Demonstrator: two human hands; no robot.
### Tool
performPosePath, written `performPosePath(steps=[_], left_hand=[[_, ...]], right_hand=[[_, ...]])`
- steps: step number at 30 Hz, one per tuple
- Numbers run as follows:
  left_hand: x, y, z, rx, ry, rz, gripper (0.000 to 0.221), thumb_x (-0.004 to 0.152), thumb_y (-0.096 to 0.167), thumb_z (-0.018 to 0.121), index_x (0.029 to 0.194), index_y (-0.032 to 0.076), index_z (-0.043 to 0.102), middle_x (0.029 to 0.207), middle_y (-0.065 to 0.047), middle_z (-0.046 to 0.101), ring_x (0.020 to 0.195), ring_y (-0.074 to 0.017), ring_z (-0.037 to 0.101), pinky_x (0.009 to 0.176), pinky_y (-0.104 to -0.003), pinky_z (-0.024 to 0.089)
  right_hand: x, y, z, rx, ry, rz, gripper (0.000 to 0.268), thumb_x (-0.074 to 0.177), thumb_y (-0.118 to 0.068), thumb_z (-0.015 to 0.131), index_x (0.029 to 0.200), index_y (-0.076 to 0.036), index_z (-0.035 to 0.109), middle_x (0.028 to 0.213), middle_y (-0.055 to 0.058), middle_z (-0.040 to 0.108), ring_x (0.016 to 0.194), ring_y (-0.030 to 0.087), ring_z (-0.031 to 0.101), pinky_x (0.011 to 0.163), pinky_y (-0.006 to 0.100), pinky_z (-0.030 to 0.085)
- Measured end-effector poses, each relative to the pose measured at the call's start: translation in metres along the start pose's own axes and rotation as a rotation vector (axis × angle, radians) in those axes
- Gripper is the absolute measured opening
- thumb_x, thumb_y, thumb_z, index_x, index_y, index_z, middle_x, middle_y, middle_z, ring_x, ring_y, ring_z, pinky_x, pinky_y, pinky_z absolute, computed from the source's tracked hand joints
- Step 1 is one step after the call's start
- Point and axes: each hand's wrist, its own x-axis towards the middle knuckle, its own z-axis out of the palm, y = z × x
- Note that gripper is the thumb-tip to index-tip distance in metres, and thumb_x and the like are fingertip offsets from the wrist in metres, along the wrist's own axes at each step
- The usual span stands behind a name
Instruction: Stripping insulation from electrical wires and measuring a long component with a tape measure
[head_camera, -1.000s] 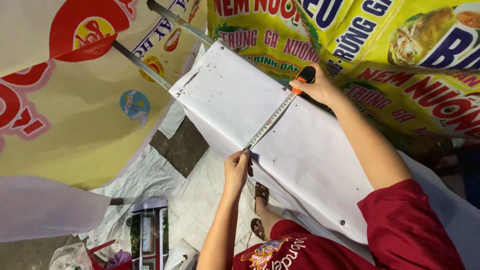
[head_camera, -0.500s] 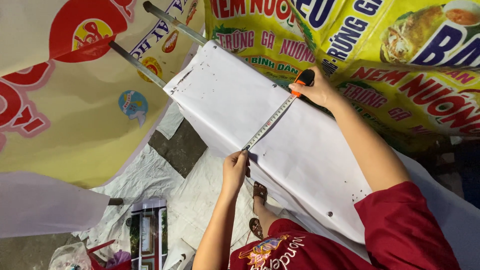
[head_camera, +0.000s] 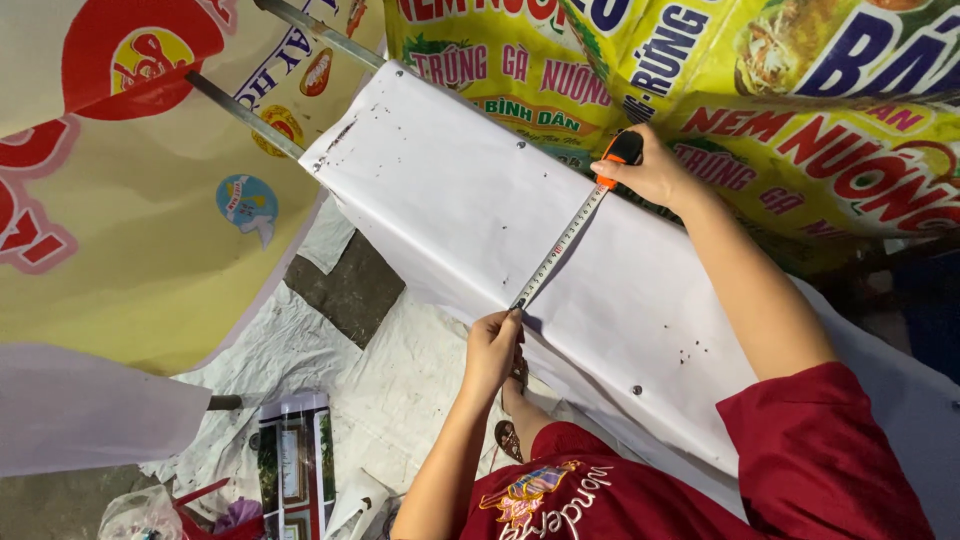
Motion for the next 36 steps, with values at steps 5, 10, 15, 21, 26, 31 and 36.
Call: performPosePath(steps=[5, 10, 15, 21, 26, 31, 36], left_hand=[[-0.018, 0.013, 0.011, -0.005, 0.011, 0.024, 0.037, 0.096, 0.023, 0.06, 0.065, 0.004, 0.068, 0.04, -0.007, 0.05, 0.039, -0.016, 0.054, 0.044, -0.025, 0.041], [-0.017, -0.002, 0.016, -0.031, 0.014, 0.038, 0.038, 0.097, 0.023, 0.059, 0.066, 0.002, 0.066, 0.04, -0.008, 0.05, 0.038, -0.0162, 0.053, 0.043, -0.025, 0.041], [-0.013, -0.013, 0.019, -0.022, 0.012, 0.045, 0.039, 0.097, 0.024, 0.059, 0.064, 0.004, 0.065, 0.041, -0.007, 0.049, 0.039, -0.0158, 0.053, 0.043, -0.025, 0.04], [-0.006, -0.019, 0.019, -0.059, -0.017, 0.055, 0.039, 0.097, 0.023, 0.059, 0.064, 0.003, 0.065, 0.044, -0.008, 0.05, 0.04, -0.0177, 0.056, 0.045, -0.026, 0.042], [-0.01, 0.008, 0.009, 0.008, -0.071, 0.059, 0.039, 0.095, 0.023, 0.059, 0.062, 0.005, 0.068, 0.045, -0.01, 0.054, 0.039, -0.0196, 0.057, 0.044, -0.03, 0.043], [-0.019, 0.031, 0.007, 0.183, -0.091, 0.032, 0.059, 0.105, 0.043, 0.054, 0.062, 0.005, 0.07, 0.042, -0.011, 0.056, 0.044, -0.0215, 0.06, 0.052, -0.03, 0.045], [-0.025, 0.032, 0.01, 0.152, -0.082, 0.016, 0.059, 0.105, 0.042, 0.054, 0.063, 0.003, 0.069, 0.042, -0.011, 0.055, 0.046, -0.0217, 0.059, 0.054, -0.029, 0.046]], right_hand=[[-0.013, 0.017, -0.01, 0.044, 0.012, -0.016, 0.087, 0.083, -0.062, 0.082, 0.144, -0.01, 0.046, 0.134, 0.026, 0.059, 0.123, 0.042, 0.06, 0.095, 0.051, 0.052], [-0.028, 0.029, -0.016, 0.024, 0.047, 0.006, 0.086, 0.084, -0.062, 0.081, 0.144, -0.013, 0.045, 0.133, 0.023, 0.061, 0.123, 0.04, 0.061, 0.095, 0.051, 0.053], [-0.031, 0.029, -0.016, 0.023, 0.053, 0.012, 0.087, 0.084, -0.063, 0.081, 0.146, -0.014, 0.044, 0.135, 0.022, 0.061, 0.124, 0.038, 0.06, 0.096, 0.049, 0.053], [-0.024, 0.034, -0.013, 0.031, 0.057, 0.037, 0.088, 0.084, -0.062, 0.082, 0.147, -0.013, 0.043, 0.138, 0.022, 0.059, 0.126, 0.037, 0.059, 0.098, 0.048, 0.053], [-0.017, 0.04, -0.007, -0.023, 0.064, 0.091, 0.094, 0.08, -0.07, 0.082, 0.148, -0.02, 0.041, 0.138, 0.014, 0.06, 0.123, 0.029, 0.062, 0.097, 0.042, 0.054], [-0.026, 0.03, -0.002, 0.085, 0.174, 0.017, 0.085, 0.079, -0.049, 0.086, 0.14, -0.005, 0.047, 0.129, 0.022, 0.062, 0.125, 0.038, 0.059, 0.101, 0.05, 0.048], [-0.023, 0.039, 0.002, 0.09, 0.23, -0.039, 0.082, 0.072, -0.048, 0.089, 0.133, -0.004, 0.056, 0.116, 0.017, 0.067, 0.114, 0.031, 0.065, 0.091, 0.044, 0.051]])
